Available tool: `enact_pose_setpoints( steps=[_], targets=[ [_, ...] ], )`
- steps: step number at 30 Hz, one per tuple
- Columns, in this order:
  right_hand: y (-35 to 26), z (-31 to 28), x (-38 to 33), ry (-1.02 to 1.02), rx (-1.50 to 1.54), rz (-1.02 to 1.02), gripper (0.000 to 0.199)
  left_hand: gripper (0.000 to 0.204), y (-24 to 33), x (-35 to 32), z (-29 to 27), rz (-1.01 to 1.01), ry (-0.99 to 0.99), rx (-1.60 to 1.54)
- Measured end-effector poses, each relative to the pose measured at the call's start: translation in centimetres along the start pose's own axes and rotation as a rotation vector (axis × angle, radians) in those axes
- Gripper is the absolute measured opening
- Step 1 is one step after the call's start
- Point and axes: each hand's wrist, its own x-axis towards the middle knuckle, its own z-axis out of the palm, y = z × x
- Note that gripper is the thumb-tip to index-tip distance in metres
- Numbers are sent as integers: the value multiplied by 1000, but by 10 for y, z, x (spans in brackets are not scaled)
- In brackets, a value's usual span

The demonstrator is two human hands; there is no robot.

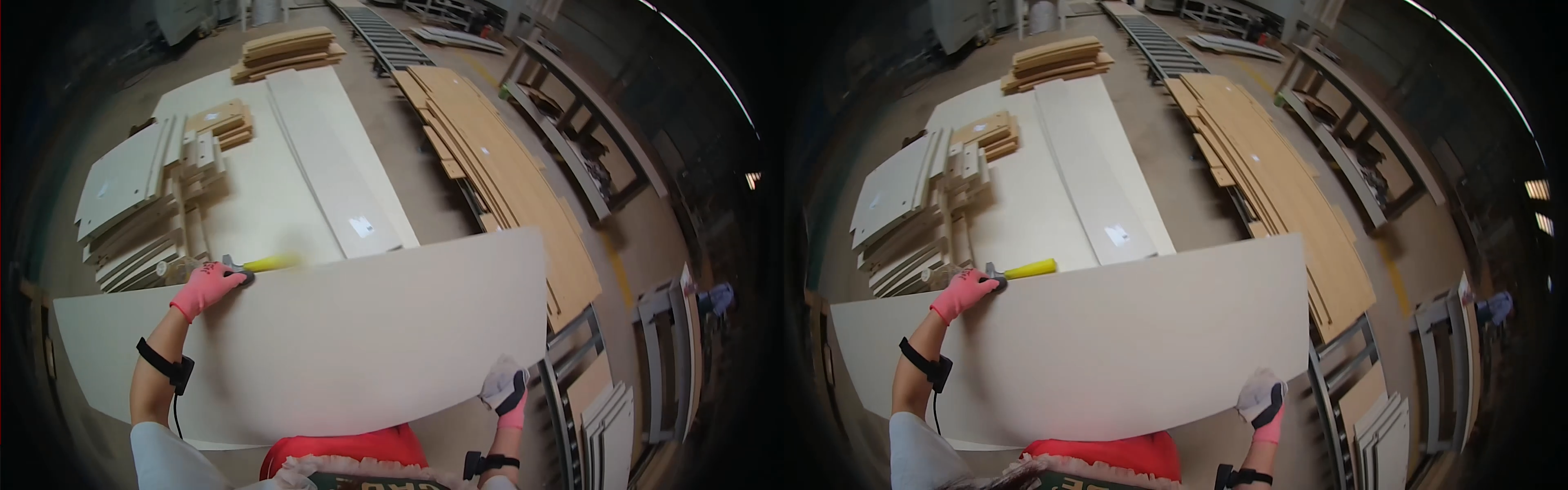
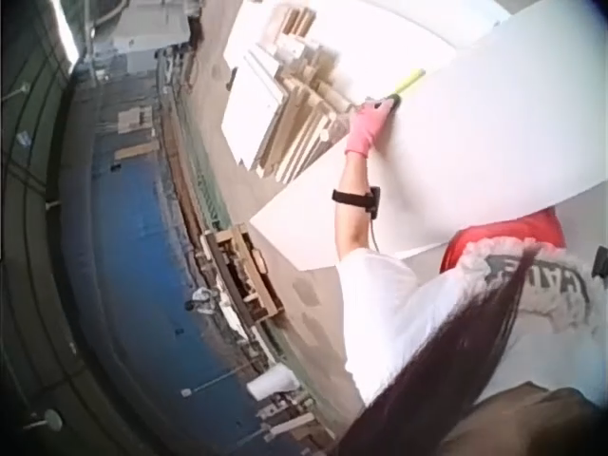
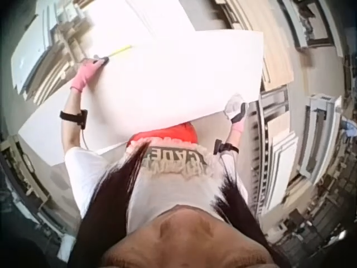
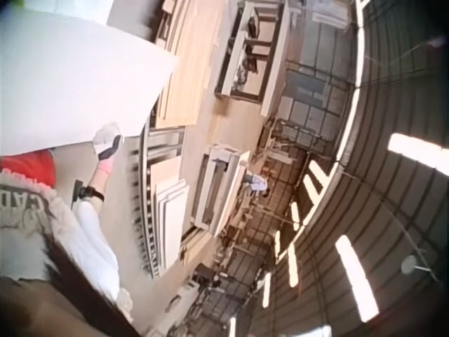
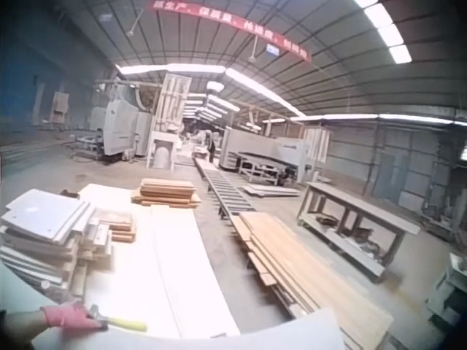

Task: Scraping and cleaning residue from furniture panels using a scraper and cloth.

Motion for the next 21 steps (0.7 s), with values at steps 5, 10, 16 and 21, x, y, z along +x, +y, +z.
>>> enact_pose_setpoints(
  steps=[5, 10, 16, 21],
  targets=[
    [5, -9, -7, 166, -128, -47, 66, 46, -12, 18, 24, -48, -58, -9],
    [-1, -15, -18, 189, -134, -13, 66, 53, -11, 20, 44, -135, -108, -63],
    [-7, -14, -23, 281, -223, 30, 63, 54, -27, 26, 74, -143, -105, -57],
    [0, -3, -16, 352, -281, 6, 57, 52, -72, 28, 115, -149, -70, -90]
  ],
)
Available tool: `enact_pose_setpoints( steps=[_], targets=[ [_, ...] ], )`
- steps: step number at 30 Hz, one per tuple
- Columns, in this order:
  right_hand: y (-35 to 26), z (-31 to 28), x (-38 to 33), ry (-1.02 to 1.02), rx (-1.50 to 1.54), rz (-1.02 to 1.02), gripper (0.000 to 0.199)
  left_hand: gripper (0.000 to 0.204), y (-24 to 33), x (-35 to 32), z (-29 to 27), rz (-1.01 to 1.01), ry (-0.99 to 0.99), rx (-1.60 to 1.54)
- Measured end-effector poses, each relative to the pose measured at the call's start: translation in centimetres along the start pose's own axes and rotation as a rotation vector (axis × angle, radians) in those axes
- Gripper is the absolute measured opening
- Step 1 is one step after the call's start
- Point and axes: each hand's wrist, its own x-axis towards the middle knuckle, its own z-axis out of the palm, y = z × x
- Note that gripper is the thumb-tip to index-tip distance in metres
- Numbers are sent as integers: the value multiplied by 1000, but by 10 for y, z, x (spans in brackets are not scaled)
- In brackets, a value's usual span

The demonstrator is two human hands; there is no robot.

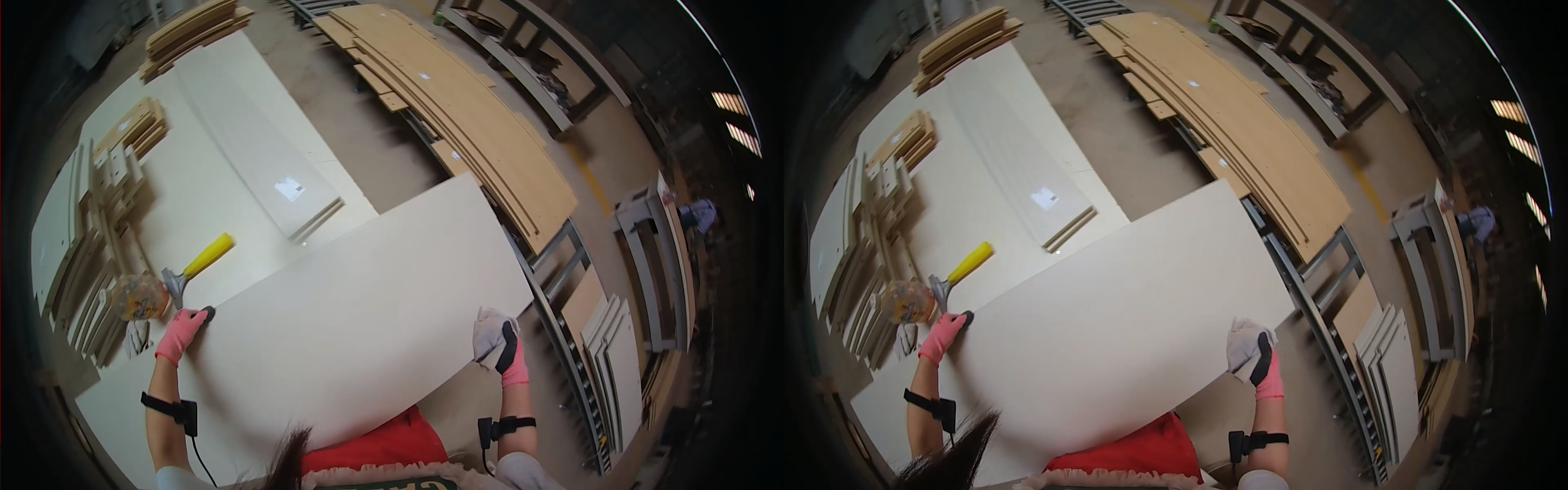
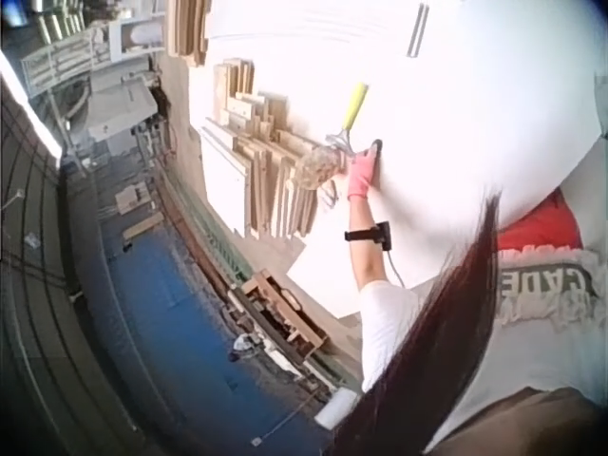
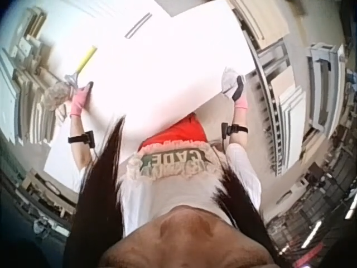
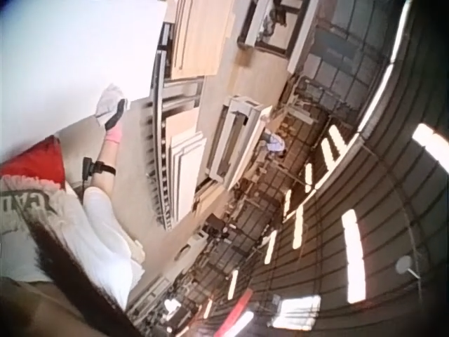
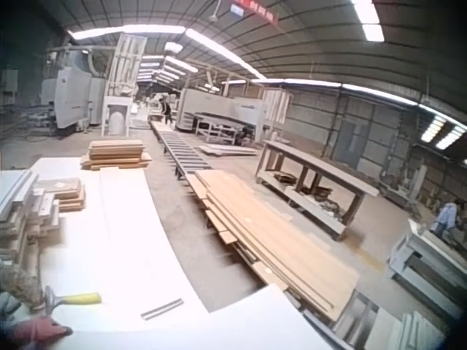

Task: Scraping and cleaning residue from furniture panels using a scraper and cloth.

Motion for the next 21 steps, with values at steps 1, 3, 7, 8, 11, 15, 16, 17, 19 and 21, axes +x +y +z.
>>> enact_pose_setpoints(
  steps=[1, 3, 7, 8, 11, 15, 16, 17, 19, 21],
  targets=[
    [-2, 4, -3, 11, 52, 52, 56, 51, -20, 6, 13, 22, 31, -14],
    [-4, -2, -3, 7, 48, 24, 54, 47, -26, 8, 19, -21, -23, -8],
    [-25, -3, -19, 7, -1, -9, 59, 33, -47, -12, 42, 245, 280, 205],
    [-34, -9, -32, 0, 142, 7, 57, 31, -35, -21, 32, 255, 371, 111],
    [-60, -39, -73, 68, 236, -111, 57, 32, -53, -46, -10, 227, 679, -585],
    [-32, -37, -87, 402, -271, -277, 48, 34, 4, -59, -10, 325, 815, -512],
    [-8, -16, -98, 404, -352, -280, 41, 35, 19, -56, 4, 411, 711, -445],
    [-6, 30, -106, 334, -678, -75, 39, 36, 36, -54, 19, 491, 610, -369],
    [40, 85, -113, 11, -1124, -438, 52, 40, 97, -50, 61, 534, 390, -608],
    [73, 108, -131, -454, -1667, -381, 57, 45, 150, -36, 98, 620, 390, -330]
  ],
)
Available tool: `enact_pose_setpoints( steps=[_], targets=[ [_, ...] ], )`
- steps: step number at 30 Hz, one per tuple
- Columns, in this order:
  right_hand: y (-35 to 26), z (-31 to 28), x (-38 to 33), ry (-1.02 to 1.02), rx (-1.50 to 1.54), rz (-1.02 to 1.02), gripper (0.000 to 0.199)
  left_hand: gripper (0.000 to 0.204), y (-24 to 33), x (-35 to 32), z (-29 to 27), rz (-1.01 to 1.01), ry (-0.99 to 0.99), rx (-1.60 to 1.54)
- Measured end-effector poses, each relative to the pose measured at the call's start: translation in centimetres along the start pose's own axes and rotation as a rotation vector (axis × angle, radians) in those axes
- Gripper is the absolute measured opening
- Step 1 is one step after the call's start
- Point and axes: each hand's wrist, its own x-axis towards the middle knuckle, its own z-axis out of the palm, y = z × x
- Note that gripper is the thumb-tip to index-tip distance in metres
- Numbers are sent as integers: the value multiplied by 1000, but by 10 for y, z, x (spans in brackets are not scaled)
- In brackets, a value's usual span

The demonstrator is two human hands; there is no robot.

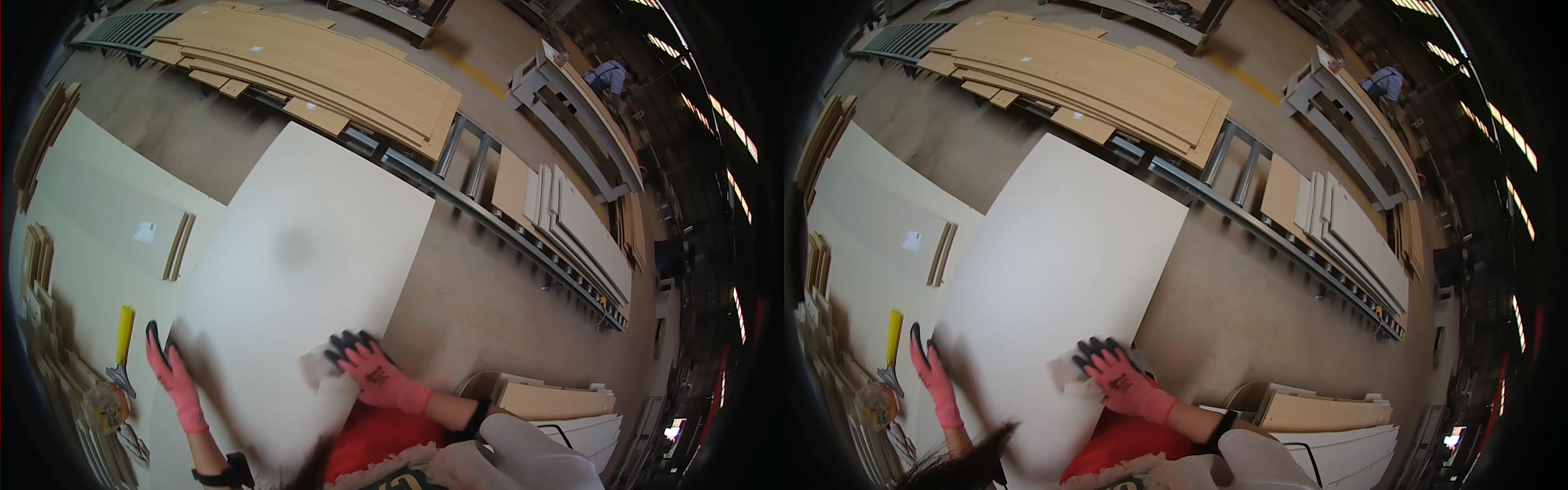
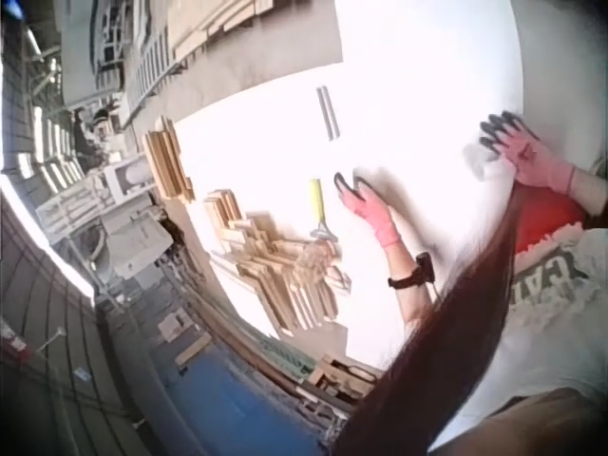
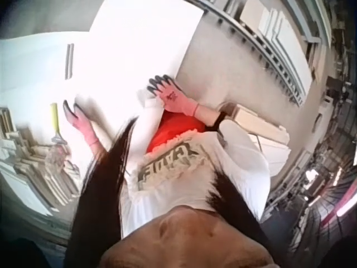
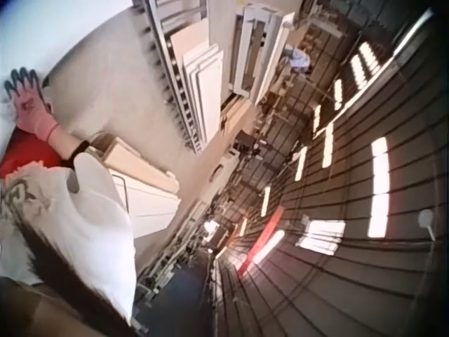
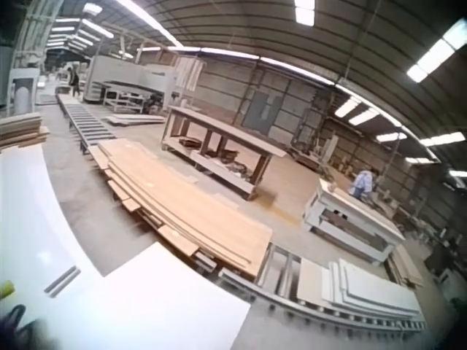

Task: Scraping and cleaning residue from furniture panels using a scraper and cloth.

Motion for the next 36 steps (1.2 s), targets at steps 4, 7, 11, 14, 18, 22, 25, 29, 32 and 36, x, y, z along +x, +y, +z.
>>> enact_pose_setpoints(
  steps=[4, 7, 11, 14, 18, 22, 25, 29, 32, 36],
  targets=[
    [69, -22, 47, 104, -138, 292, 68, 48, -10, 26, 64, 104, 42, 362],
    [187, -55, 80, 462, -145, 646, 73, 49, -8, 23, 78, -20, -36, 721],
    [260, -100, 111, 533, -59, 788, 70, 48, -3, 23, 85, -31, -65, 694],
    [217, -51, 90, 555, -157, 617, 67, 48, -5, 22, 77, -28, -45, 704],
    [135, -34, 47, 326, 7, 378, 76, 46, -5, 24, 74, 11, -35, 696],
    [230, -72, 78, 633, -21, 538, 68, 44, 1, 26, 81, 36, -76, 649],
    [247, -90, 92, 685, 22, 585, 70, 44, -9, 25, 83, 51, -69, 659],
    [201, -65, 75, 497, 46, 547, 72, 45, -17, 22, 72, 53, -55, 690],
    [231, -79, 80, 683, 47, 544, 70, 45, 3, 26, 82, 51, -79, 646],
    [235, -96, 96, 747, 124, 635, 71, 46, -10, 24, 77, 47, -88, 695]
  ],
)
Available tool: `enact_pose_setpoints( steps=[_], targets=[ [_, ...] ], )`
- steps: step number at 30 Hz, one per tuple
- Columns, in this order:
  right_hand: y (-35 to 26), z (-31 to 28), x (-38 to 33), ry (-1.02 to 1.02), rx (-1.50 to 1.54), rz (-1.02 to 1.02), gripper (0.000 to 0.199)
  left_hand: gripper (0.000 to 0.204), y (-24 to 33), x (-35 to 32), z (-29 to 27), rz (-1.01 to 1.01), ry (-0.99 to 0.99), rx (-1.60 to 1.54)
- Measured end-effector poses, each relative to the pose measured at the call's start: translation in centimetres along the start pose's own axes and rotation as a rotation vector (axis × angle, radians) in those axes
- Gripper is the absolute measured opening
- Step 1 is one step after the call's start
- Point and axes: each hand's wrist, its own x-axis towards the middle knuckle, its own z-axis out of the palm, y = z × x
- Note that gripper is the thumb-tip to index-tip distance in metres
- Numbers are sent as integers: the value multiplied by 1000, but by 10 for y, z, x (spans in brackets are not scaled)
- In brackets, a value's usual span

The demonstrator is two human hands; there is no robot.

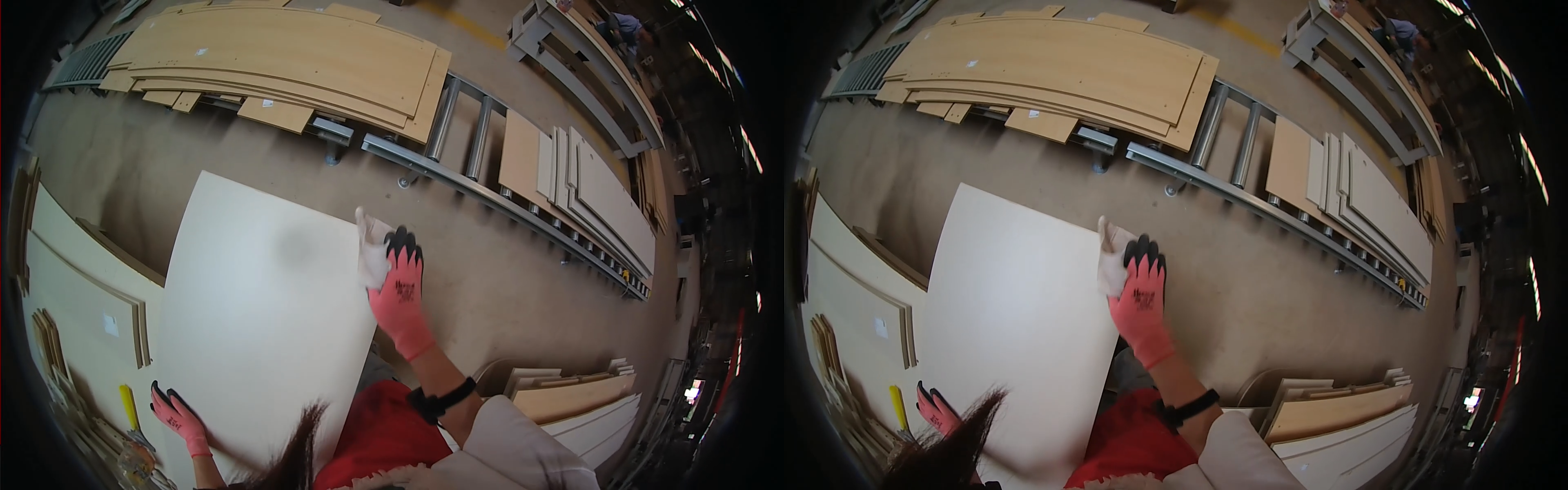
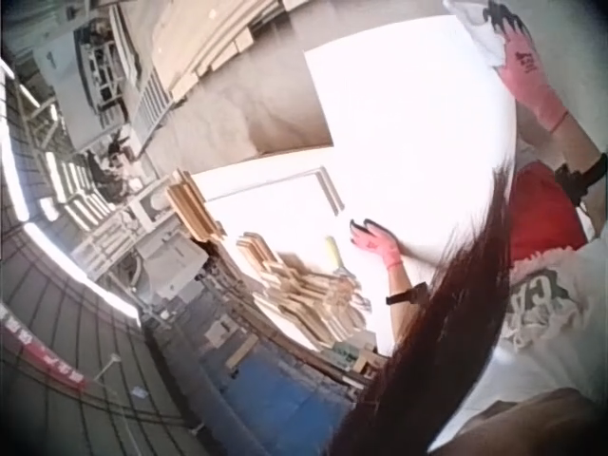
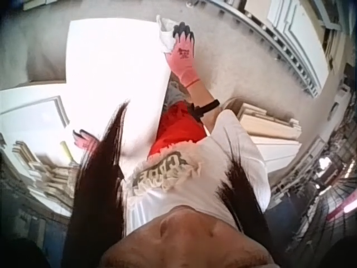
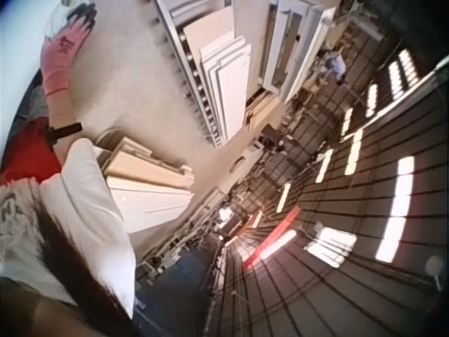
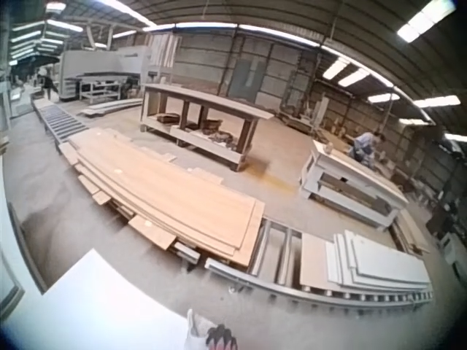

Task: Scraping and cleaning residue from furniture panels using a scraper and cloth.

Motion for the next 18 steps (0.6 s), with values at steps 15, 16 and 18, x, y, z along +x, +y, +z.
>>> enact_pose_setpoints(
  steps=[15, 16, 18],
  targets=[
    [-1, -8, -17, -87, -266, -100, 64, 48, 2, 1, -3, -29, 24, -68],
    [2, -8, -9, -86, -266, -115, 64, 48, 2, 2, -2, -26, 1, -64],
    [2, -7, 13, -159, -302, -5, 64, 48, 2, 5, 2, -45, -6, -56]
  ],
)
